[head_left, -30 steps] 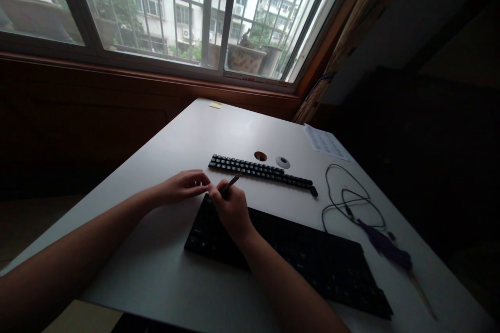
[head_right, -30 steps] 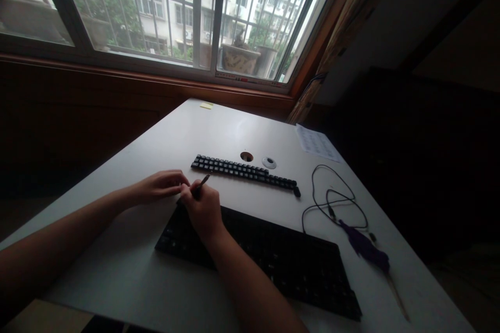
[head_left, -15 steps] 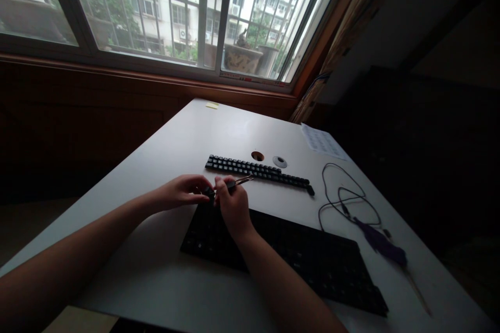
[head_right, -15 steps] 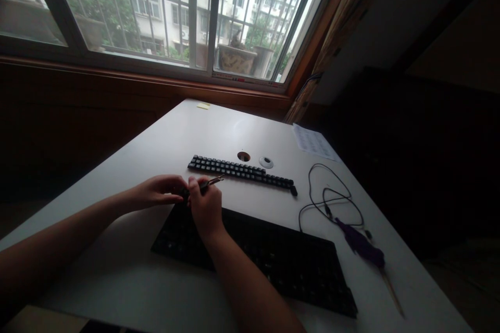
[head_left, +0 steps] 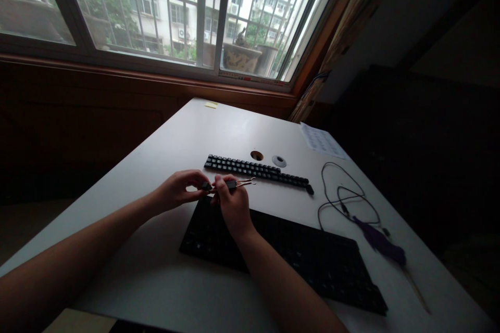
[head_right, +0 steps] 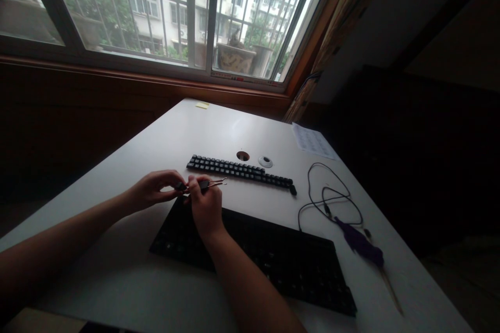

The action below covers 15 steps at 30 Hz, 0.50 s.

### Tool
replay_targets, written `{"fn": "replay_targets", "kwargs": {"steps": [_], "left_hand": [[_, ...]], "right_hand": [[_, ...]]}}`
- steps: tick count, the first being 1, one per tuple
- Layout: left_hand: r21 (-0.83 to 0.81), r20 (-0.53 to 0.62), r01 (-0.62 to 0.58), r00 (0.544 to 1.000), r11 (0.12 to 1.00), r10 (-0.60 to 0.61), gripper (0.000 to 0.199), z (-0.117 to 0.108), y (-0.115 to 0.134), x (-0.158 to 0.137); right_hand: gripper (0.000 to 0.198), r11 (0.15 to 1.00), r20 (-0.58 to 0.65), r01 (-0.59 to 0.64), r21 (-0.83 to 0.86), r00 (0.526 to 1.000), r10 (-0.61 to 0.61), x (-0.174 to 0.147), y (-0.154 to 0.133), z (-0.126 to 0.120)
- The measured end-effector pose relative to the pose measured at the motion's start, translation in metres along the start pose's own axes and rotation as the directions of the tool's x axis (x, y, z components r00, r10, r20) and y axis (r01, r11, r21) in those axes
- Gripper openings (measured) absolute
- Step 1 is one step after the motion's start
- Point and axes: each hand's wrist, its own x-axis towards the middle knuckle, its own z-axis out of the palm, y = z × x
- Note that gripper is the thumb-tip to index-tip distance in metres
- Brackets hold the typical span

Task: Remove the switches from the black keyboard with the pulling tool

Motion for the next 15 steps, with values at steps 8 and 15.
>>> {"fn": "replay_targets", "kwargs": {"steps": [8, 15], "left_hand": [[0.121, -0.009, -0.034, 0.999, 0.992, 0.035, 0.016, 0.0054, 0.0045, -0.0010], [0.223, 0.031, -0.090, 0.996, 0.971, 0.086, 0.015, 0.0069, 0.0016, -0.0004]], "right_hand": [[0.034, 0.980, -0.030, 0.100, -0.169, 0.994, -0.107, -0.0012, -0.0026, 0.0003], [0.033, 0.994, -0.017, 0.054, -0.090, 0.998, -0.056, -0.0046, -0.0069, 0.0008]]}}
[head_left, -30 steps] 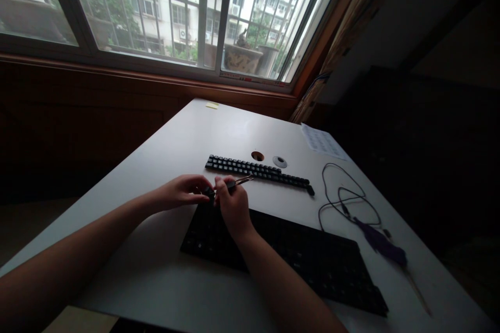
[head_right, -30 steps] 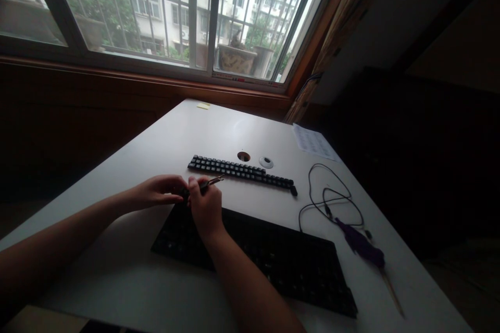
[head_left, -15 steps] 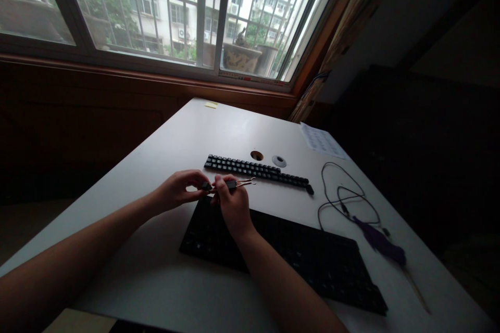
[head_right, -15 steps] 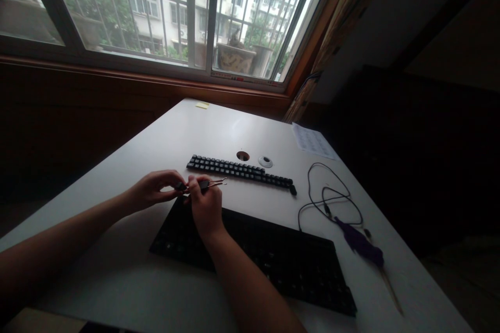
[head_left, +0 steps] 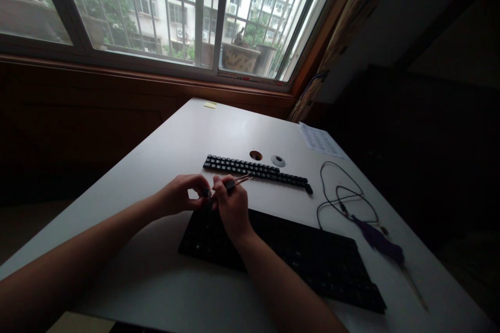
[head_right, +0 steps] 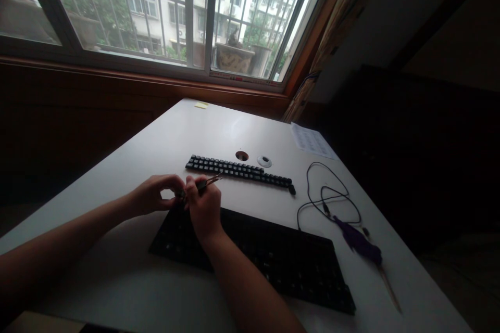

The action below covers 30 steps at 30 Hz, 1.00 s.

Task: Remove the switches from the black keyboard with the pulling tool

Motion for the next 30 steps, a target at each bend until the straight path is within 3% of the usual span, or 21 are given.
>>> {"fn": "replay_targets", "kwargs": {"steps": [8, 15, 19, 23, 26, 30], "left_hand": [[0.199, 0.066, -0.106, 0.993, 0.974, 0.094, 0.013, -0.003, 0.003, 0.000], [0.301, 0.078, -0.071, 0.996, 0.951, 0.050, 0.016, -0.003, 0.006, -0.002], [0.176, -0.059, -0.046, 0.997, 0.983, 0.057, 0.016, -0.006, 0.011, 0.001], [-0.076, -0.160, -0.005, 0.987, 0.997, -0.007, 0.011, -0.009, 0.013, 0.003], [-0.258, -0.181, 0.068, 0.976, 0.964, -0.117, 0.012, -0.010, 0.008, 0.003], [-0.361, -0.169, 0.159, 0.958, 0.919, -0.232, 0.019, -0.010, -0.003, 0.002]], "right_hand": [[0.032, 0.999, -0.039, 0.020, 0.031, 0.999, -0.019, -0.002, 0.000, 0.003], [0.032, 0.998, -0.175, 0.058, 0.016, 0.983, -0.054, -0.001, -0.002, -0.001], [0.033, 0.997, -0.223, 0.072, 0.011, 0.972, -0.068, 0.001, -0.001, -0.004], [0.035, 0.994, -0.243, 0.096, -0.059, 0.964, -0.108, 0.004, 0.001, -0.005], [0.038, 0.984, -0.251, 0.122, -0.128, 0.956, -0.151, 0.006, 0.002, -0.006], [0.039, 0.976, -0.265, 0.134, -0.170, 0.948, -0.176, 0.007, 0.004, -0.007]]}}
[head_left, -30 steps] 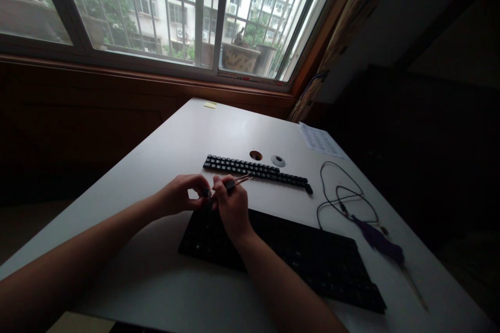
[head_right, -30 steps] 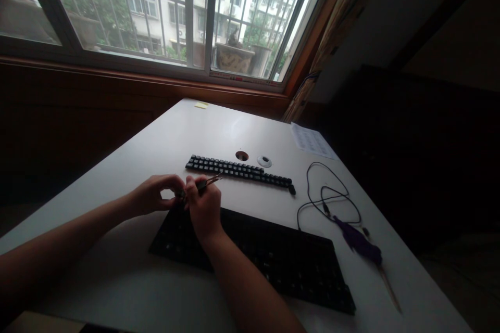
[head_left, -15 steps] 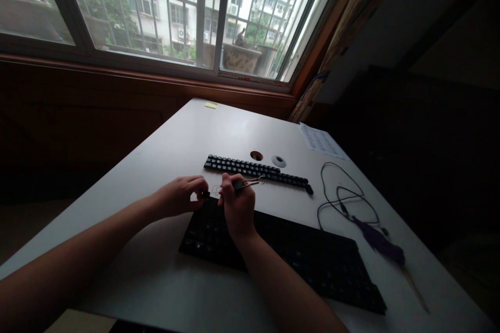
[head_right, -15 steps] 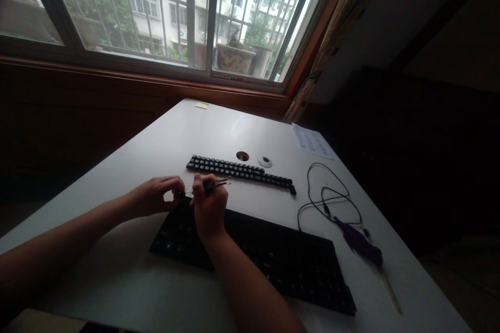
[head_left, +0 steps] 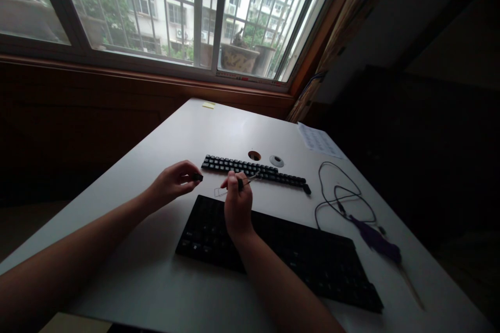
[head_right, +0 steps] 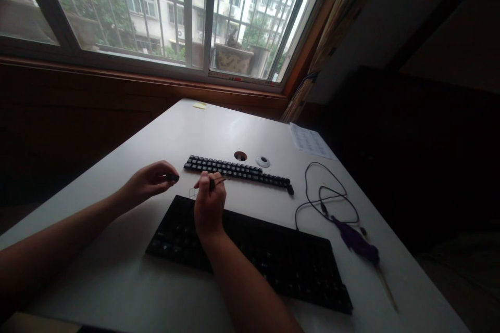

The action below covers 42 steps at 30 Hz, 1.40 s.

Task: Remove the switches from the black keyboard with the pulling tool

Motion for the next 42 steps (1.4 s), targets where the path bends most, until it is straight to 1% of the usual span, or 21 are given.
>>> {"fn": "replay_targets", "kwargs": {"steps": [4, 7, 9, 11, 14, 16, 19, 22, 25, 27, 30, 33, 36, 38, 42], "left_hand": [[-0.039, -0.045, 0.065, 0.997, 0.997, -0.067, 0.028, -0.002, -0.009, 0.001], [-0.010, -0.033, 0.059, 0.998, 0.998, -0.059, 0.027, -0.003, -0.016, 0.003], [0.070, -0.011, 0.030, 1.000, 0.997, -0.029, 0.026, -0.006, -0.020, 0.004], [0.210, 0.007, -0.009, 1.000, 0.978, 0.007, 0.025, -0.009, -0.024, 0.006], [0.466, -0.011, -0.037, 0.999, 0.884, 0.048, 0.026, -0.013, -0.030, 0.008], [0.588, -0.027, -0.026, 0.998, 0.808, 0.052, 0.026, -0.014, -0.035, 0.010], [0.668, -0.031, -0.003, 0.999, 0.744, 0.032, 0.024, -0.013, -0.040, 0.012], [0.681, -0.027, 0.006, 0.999, 0.732, 0.017, 0.023, -0.012, -0.041, 0.014], [0.667, -0.032, 0.005, 0.999, 0.745, 0.022, 0.023, -0.011, -0.042, 0.015], [0.650, -0.038, 0.004, 0.999, 0.760, 0.027, 0.027, -0.011, -0.042, 0.015], [0.619, -0.056, 0.007, 0.998, 0.786, 0.035, 0.031, -0.012, -0.042, 0.013], [0.621, -0.072, 0.008, 0.996, 0.784, 0.047, 0.031, -0.014, -0.040, 0.010], [0.658, -0.073, 0.009, 0.996, 0.753, 0.052, 0.028, -0.017, -0.037, 0.008], [0.675, -0.061, 0.004, 0.997, 0.737, 0.050, 0.027, -0.018, -0.036, 0.008], [0.681, -0.035, -0.008, 0.998, 0.732, 0.043, 0.026, -0.018, -0.040, 0.011]], "right_hand": [[0.038, 0.999, 0.012, -0.043, 0.015, 0.999, 0.043, 0.001, 0.001, 0.000], [0.038, 0.998, 0.016, -0.061, 0.016, 0.998, 0.060, 0.002, 0.000, -0.001], [0.037, 0.998, 0.014, -0.058, 0.005, 0.998, 0.058, 0.004, -0.002, -0.002], [0.035, 0.999, 0.020, -0.044, -0.002, 0.999, 0.044, 0.008, -0.003, -0.003], [0.032, 0.999, 0.084, -0.033, 0.000, 0.996, 0.033, 0.015, -0.005, -0.008], [0.032, 0.999, 0.132, -0.042, -0.009, 0.990, 0.042, 0.020, -0.006, -0.011], [0.034, 0.998, 0.190, -0.028, -0.061, 0.981, 0.039, 0.025, -0.005, -0.016], [0.036, 0.992, 0.290, 0.008, -0.129, 0.956, 0.030, 0.028, -0.006, -0.020], [0.032, 0.978, 0.408, 0.077, -0.196, 0.913, 0.010, 0.030, -0.007, -0.025], [0.026, 0.959, 0.499, 0.147, -0.243, 0.867, -0.007, 0.032, -0.008, -0.029], [0.020, 0.912, 0.638, 0.291, -0.290, 0.769, -0.042, 0.037, -0.007, -0.034], [0.021, 0.831, 0.741, 0.447, -0.331, 0.669, -0.065, 0.044, -0.003, -0.034], [0.031, 0.742, 0.810, 0.556, -0.374, 0.585, -0.029, 0.050, 0.006, -0.030], [0.038, 0.696, 0.839, 0.604, -0.388, 0.544, -0.004, 0.052, 0.012, -0.027], [0.045, 0.644, 0.867, 0.665, -0.379, 0.498, -0.005, 0.054, 0.026, -0.020]]}}
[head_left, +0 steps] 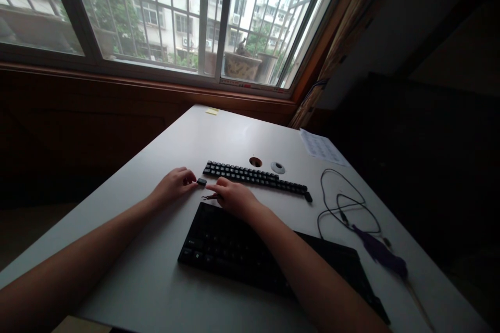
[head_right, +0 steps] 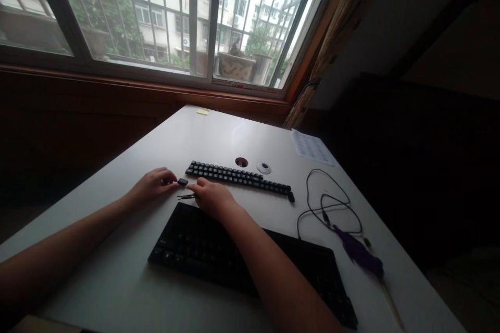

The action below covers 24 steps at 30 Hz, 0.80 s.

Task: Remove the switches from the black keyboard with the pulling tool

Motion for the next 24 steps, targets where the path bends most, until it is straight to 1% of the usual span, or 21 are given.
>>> {"fn": "replay_targets", "kwargs": {"steps": [3, 7, 17, 24], "left_hand": [[-0.001, 0.013, -0.011, 1.000, 1.000, 0.011, 0.022, 0.003, -0.004, 0.003], [-0.007, 0.033, -0.013, 0.999, 1.000, 0.013, 0.018, 0.006, -0.006, 0.005], [0.023, 0.006, 0.000, 1.000, 1.000, 0.000, 0.018, 0.008, -0.004, 0.010], [0.009, 0.038, 0.004, 0.999, 1.000, -0.004, 0.017, 0.007, -0.003, 0.012]], "right_hand": [[0.046, 1.000, 0.016, 0.026, -0.009, 1.000, -0.026, 0.003, 0.003, 0.007], [0.045, 1.000, 0.008, 0.026, 0.006, 1.000, -0.026, 0.007, 0.007, 0.012], [0.044, 0.999, -0.019, 0.009, 0.053, 1.000, -0.008, 0.010, 0.012, 0.019], [0.042, 0.998, -0.024, -0.016, 0.059, 1.000, 0.017, 0.009, 0.010, 0.020]]}}
